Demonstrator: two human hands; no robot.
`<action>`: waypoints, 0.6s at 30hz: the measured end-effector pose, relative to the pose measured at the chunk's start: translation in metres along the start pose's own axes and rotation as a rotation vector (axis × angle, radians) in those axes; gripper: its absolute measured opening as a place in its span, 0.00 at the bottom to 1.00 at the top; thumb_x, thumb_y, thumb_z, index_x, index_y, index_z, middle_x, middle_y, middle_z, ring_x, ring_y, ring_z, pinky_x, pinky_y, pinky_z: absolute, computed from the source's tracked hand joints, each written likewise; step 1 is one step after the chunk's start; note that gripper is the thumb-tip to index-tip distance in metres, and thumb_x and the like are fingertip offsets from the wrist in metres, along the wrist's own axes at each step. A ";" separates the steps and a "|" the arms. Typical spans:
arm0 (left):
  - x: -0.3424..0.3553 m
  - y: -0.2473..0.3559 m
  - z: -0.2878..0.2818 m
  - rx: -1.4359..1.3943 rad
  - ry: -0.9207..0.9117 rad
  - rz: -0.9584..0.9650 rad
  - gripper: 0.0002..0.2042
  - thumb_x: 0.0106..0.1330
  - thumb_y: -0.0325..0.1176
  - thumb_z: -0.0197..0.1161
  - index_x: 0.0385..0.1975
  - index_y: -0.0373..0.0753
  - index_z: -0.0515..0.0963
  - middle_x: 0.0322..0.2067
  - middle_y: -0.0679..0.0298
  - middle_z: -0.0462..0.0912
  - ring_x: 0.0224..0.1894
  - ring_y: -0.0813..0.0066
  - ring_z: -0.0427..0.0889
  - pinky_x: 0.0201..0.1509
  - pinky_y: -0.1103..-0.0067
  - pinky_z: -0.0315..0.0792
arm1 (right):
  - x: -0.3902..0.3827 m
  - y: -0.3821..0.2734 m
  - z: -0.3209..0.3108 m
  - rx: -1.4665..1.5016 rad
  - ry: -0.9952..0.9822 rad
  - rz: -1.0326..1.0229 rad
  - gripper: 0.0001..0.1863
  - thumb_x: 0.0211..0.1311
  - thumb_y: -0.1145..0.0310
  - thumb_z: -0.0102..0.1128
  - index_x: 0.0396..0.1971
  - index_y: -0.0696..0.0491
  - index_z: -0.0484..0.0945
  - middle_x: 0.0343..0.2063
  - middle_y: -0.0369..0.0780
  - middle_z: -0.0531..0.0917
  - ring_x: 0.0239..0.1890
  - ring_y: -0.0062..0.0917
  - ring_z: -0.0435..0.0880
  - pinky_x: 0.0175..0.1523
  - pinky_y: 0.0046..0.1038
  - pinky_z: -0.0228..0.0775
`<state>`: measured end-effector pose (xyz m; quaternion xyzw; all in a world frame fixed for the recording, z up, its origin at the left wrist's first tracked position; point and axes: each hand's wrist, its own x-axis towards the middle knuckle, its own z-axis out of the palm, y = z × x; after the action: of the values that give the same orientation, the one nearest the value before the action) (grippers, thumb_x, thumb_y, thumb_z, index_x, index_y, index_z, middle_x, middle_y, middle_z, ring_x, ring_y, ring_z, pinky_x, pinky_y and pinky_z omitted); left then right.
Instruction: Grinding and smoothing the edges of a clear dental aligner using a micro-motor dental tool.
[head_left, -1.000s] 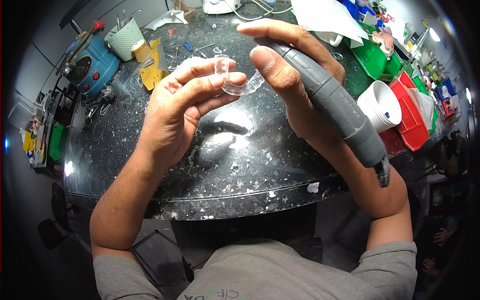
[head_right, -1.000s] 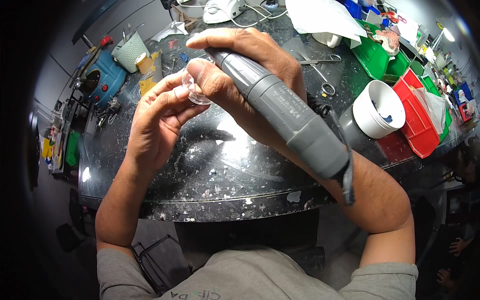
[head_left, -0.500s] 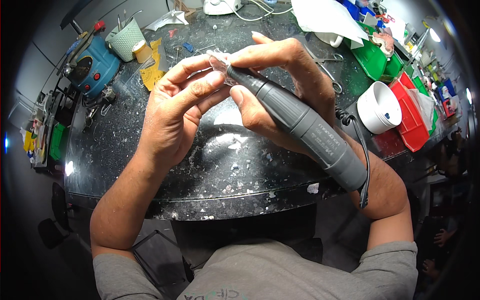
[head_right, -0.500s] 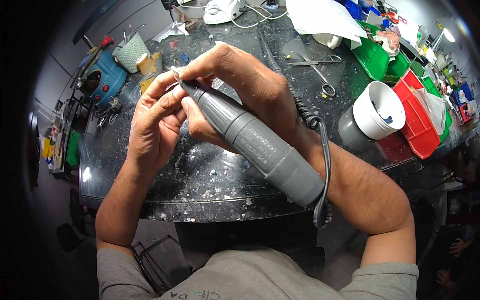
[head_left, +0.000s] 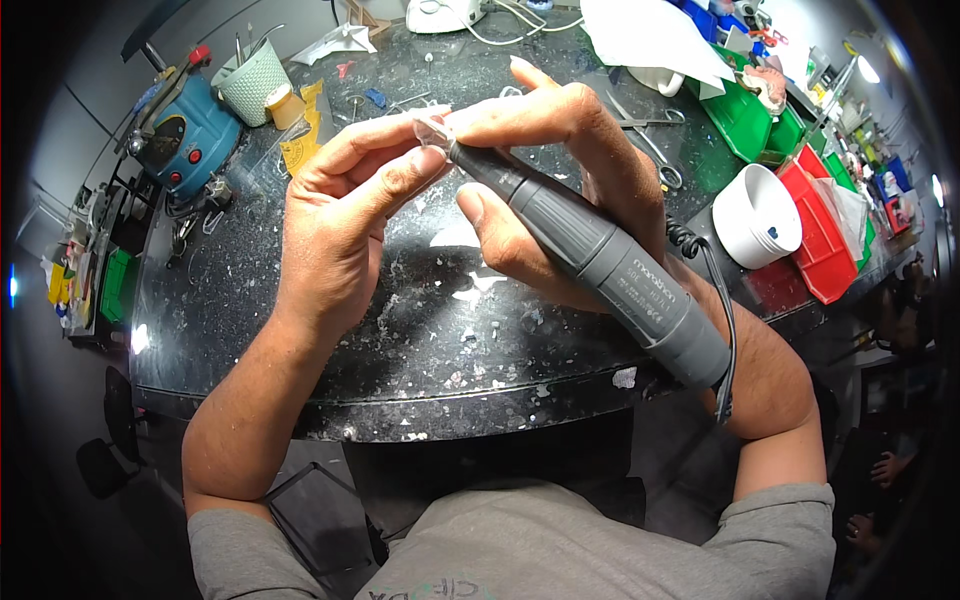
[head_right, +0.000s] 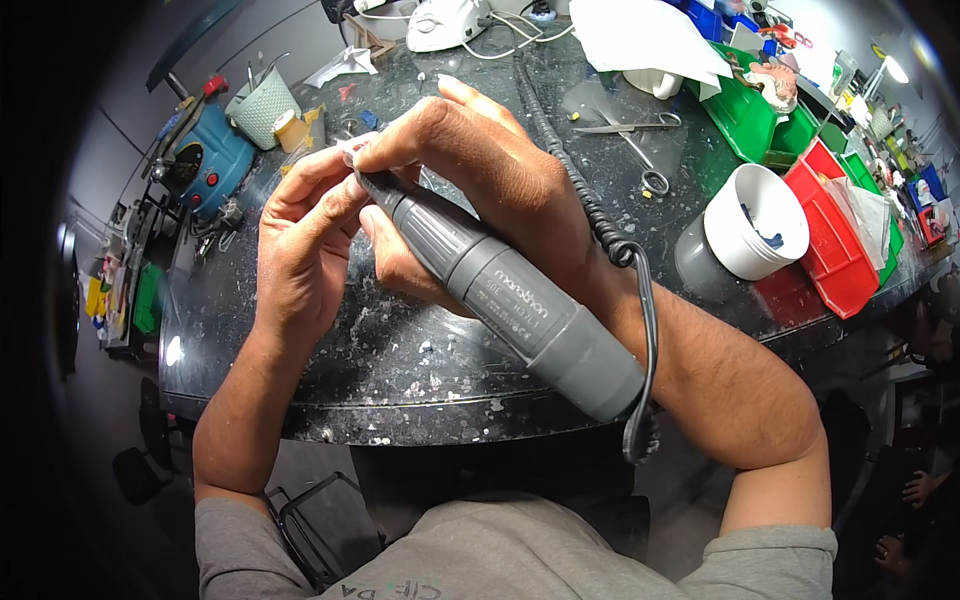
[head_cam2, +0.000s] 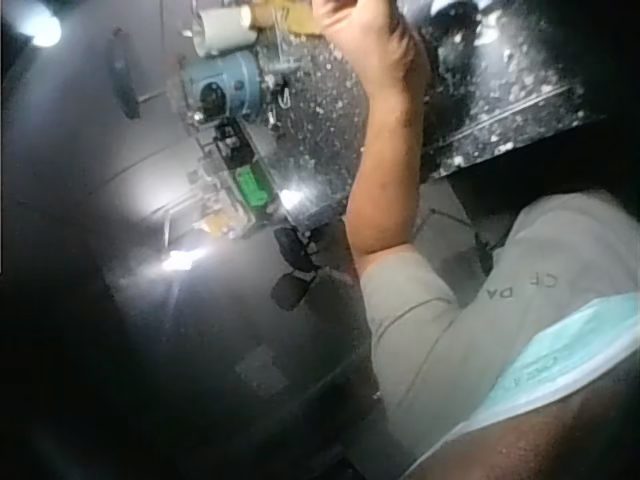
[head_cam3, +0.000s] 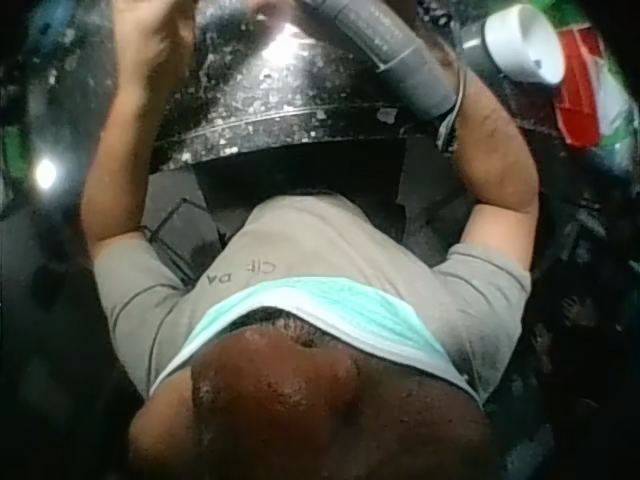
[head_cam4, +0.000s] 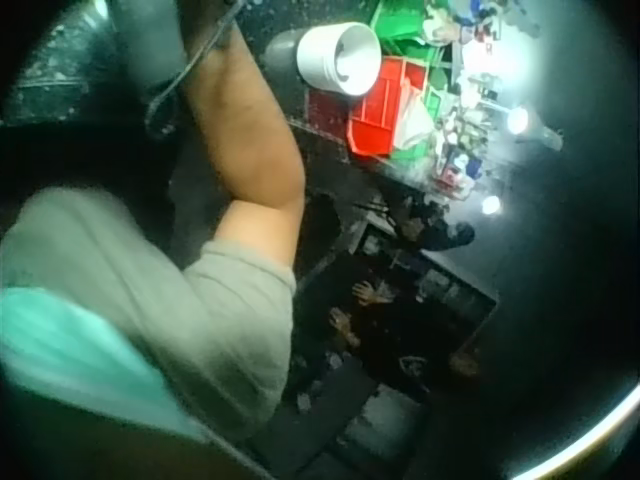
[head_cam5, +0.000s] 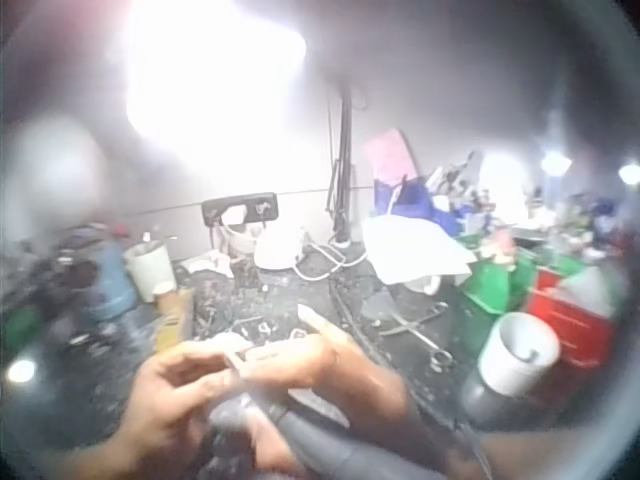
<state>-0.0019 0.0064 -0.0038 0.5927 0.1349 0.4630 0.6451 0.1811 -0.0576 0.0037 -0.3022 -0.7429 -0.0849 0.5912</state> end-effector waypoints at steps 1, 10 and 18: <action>0.000 -0.001 0.000 -0.001 -0.001 0.000 0.11 0.64 0.23 0.64 0.47 0.33 0.80 0.50 0.53 0.82 0.53 0.70 0.81 0.61 0.73 0.74 | 0.000 0.000 0.000 0.004 0.021 0.012 0.19 0.42 0.73 0.72 0.38 0.49 0.80 0.30 0.33 0.82 0.35 0.25 0.85 0.64 0.50 0.63; -0.001 0.000 0.003 0.058 0.012 0.075 0.12 0.61 0.22 0.67 0.45 0.33 0.81 0.46 0.55 0.84 0.51 0.71 0.82 0.60 0.75 0.73 | 0.001 -0.001 -0.005 0.013 -0.056 -0.010 0.20 0.43 0.74 0.72 0.40 0.48 0.78 0.29 0.33 0.81 0.36 0.25 0.84 0.66 0.49 0.62; -0.002 0.001 0.005 0.213 0.052 0.177 0.13 0.60 0.21 0.68 0.45 0.32 0.81 0.43 0.56 0.86 0.47 0.73 0.84 0.57 0.77 0.76 | 0.000 0.001 -0.002 -0.009 -0.027 -0.021 0.21 0.41 0.76 0.71 0.39 0.52 0.77 0.29 0.36 0.79 0.31 0.25 0.80 0.48 0.32 0.72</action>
<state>-0.0001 0.0019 -0.0027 0.6552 0.1471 0.5163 0.5315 0.1828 -0.0576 0.0043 -0.2983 -0.7534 -0.0902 0.5790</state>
